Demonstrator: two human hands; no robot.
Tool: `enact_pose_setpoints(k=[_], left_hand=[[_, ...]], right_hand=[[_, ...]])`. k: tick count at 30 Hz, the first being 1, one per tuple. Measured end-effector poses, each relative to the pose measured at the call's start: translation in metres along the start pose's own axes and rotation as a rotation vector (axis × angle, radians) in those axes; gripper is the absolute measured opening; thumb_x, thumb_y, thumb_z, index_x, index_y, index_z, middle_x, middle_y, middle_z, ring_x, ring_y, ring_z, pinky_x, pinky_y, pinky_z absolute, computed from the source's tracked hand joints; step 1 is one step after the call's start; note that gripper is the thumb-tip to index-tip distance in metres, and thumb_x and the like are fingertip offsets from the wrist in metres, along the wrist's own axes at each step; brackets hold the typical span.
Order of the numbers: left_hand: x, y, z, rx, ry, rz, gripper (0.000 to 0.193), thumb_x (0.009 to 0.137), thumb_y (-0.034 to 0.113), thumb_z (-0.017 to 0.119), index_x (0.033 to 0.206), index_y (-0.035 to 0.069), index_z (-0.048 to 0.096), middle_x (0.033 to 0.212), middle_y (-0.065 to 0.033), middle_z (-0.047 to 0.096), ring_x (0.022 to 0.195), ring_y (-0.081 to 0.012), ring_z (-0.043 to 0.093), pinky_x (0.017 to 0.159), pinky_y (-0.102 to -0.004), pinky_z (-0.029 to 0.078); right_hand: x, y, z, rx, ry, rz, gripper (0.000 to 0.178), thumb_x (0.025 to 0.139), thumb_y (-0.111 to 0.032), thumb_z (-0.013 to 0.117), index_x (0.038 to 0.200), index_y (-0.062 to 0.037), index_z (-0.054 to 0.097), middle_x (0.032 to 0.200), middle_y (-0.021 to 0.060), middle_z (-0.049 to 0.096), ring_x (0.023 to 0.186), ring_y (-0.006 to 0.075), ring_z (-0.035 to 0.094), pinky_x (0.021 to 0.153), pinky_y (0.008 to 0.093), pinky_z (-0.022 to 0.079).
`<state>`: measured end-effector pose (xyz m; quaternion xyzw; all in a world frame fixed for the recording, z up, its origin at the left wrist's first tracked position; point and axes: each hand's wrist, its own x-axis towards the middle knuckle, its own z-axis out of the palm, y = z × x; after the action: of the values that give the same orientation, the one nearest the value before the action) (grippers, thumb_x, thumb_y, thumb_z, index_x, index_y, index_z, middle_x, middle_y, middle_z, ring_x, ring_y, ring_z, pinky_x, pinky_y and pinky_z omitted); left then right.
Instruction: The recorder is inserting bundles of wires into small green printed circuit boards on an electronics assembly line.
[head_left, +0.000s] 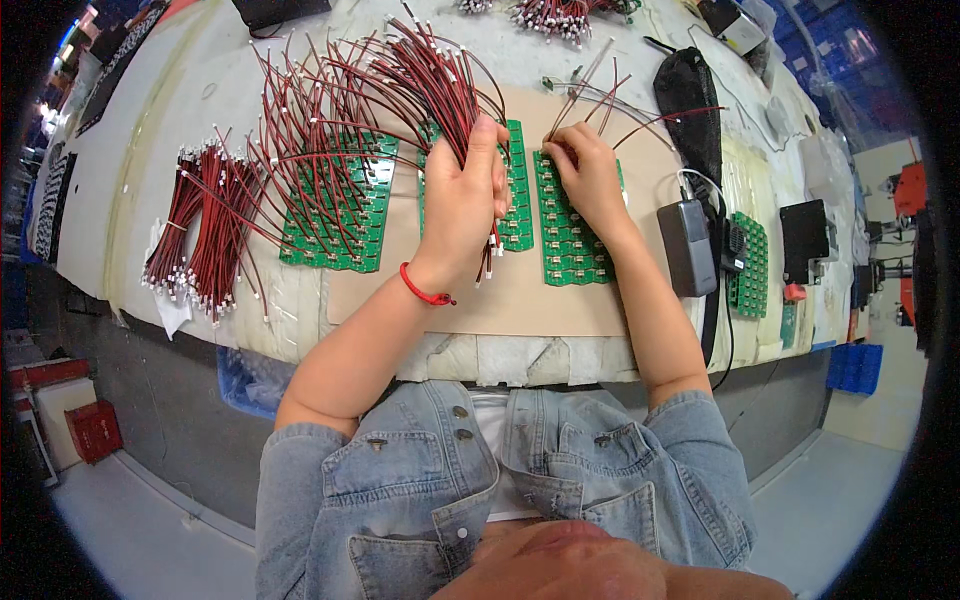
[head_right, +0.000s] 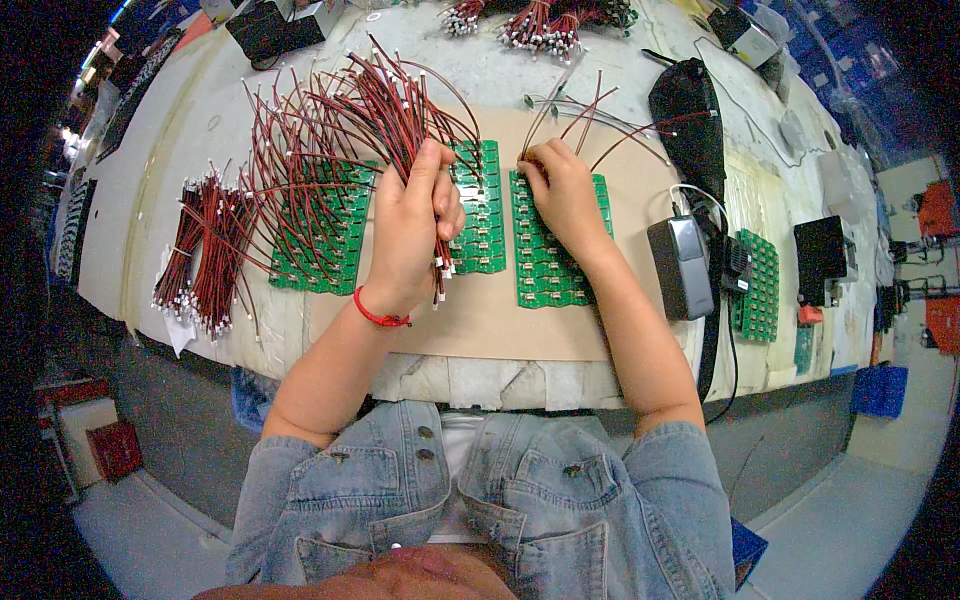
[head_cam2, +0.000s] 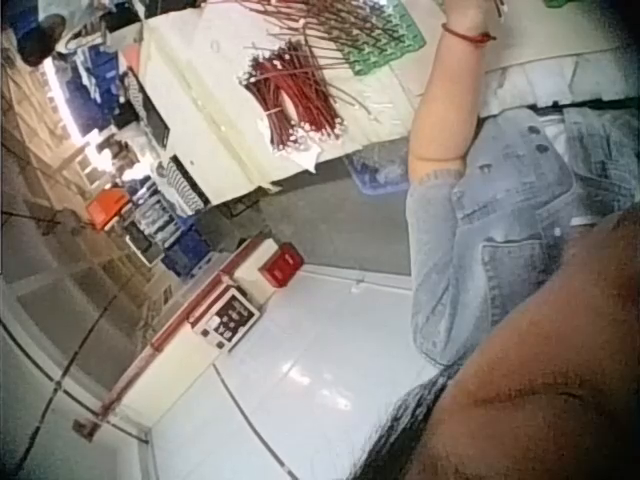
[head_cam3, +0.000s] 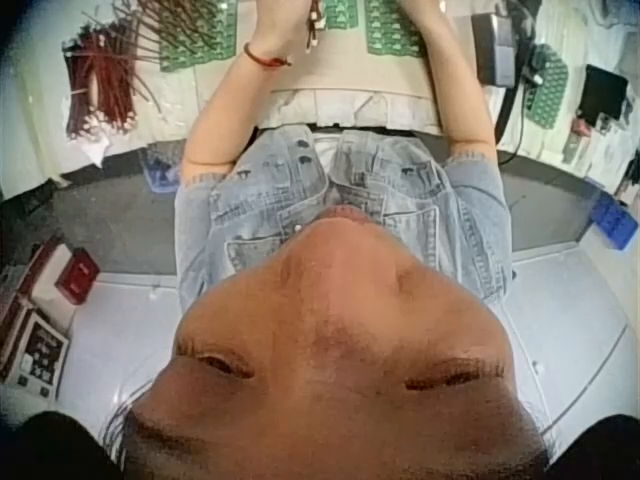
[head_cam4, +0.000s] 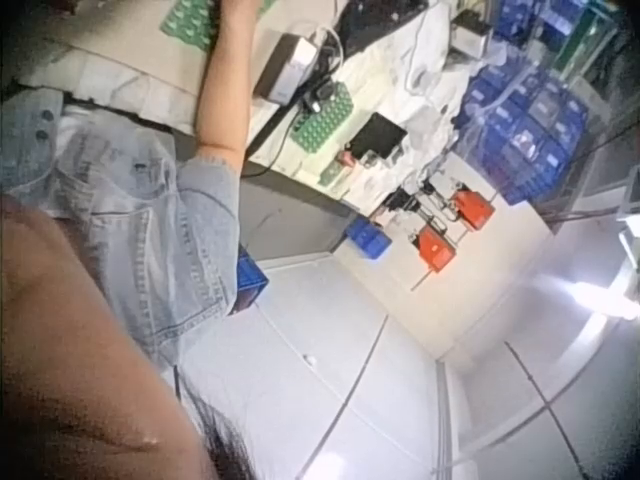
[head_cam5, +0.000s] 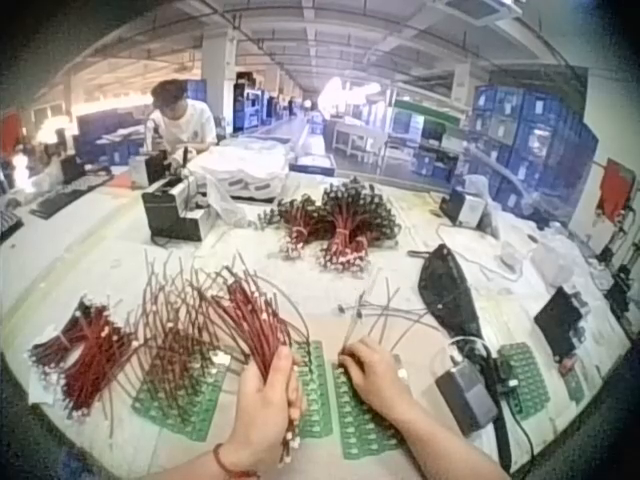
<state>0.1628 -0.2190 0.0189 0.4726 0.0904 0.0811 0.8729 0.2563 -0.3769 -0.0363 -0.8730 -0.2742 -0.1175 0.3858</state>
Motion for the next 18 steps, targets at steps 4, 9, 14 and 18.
enact_pose_setpoints(k=[4,9,14,18], left_hand=[[0.000,0.000,-0.001,-0.013,-0.011,0.003,0.027,0.099,0.029,0.045,0.090,0.005,0.050,0.056,0.0041,0.036,0.043,-0.0054,0.035,0.040,-0.0217,0.029],[0.001,0.000,0.000,-0.003,0.020,0.003,0.027,0.099,0.030,0.044,0.090,0.004,0.050,0.057,0.0039,0.036,0.044,-0.0055,0.036,0.041,-0.0217,0.030],[0.006,-0.004,-0.003,-0.014,0.053,0.016,0.029,0.099,0.031,0.043,0.092,0.004,0.050,0.059,0.0030,0.037,0.046,-0.0063,0.037,0.042,-0.0222,0.032],[0.006,-0.007,-0.004,0.007,0.078,0.040,0.030,0.099,0.032,0.042,0.093,0.004,0.050,0.059,0.0028,0.038,0.048,-0.0066,0.039,0.043,-0.0218,0.033]], right_hand=[[-0.001,-0.001,0.001,0.012,-0.002,0.000,0.008,0.082,-0.005,0.061,0.083,0.0024,0.060,0.080,0.0154,0.056,0.072,0.0328,0.058,0.065,0.0384,0.046],[0.002,-0.002,0.000,-0.081,-0.013,-0.069,0.008,0.081,-0.005,0.061,0.083,0.0024,0.059,0.080,0.0162,0.055,0.072,0.0342,0.057,0.066,0.0397,0.046],[0.001,0.009,0.001,-0.097,0.006,-0.077,0.010,0.081,-0.007,0.065,0.082,0.0027,0.060,0.078,0.0123,0.058,0.065,0.0235,0.058,0.059,0.0325,0.046],[-0.003,-0.024,-0.013,-0.050,0.168,0.154,0.018,0.082,-0.014,0.066,0.076,0.0024,0.060,0.072,0.0121,0.058,0.063,0.0215,0.057,0.060,0.0338,0.047]])
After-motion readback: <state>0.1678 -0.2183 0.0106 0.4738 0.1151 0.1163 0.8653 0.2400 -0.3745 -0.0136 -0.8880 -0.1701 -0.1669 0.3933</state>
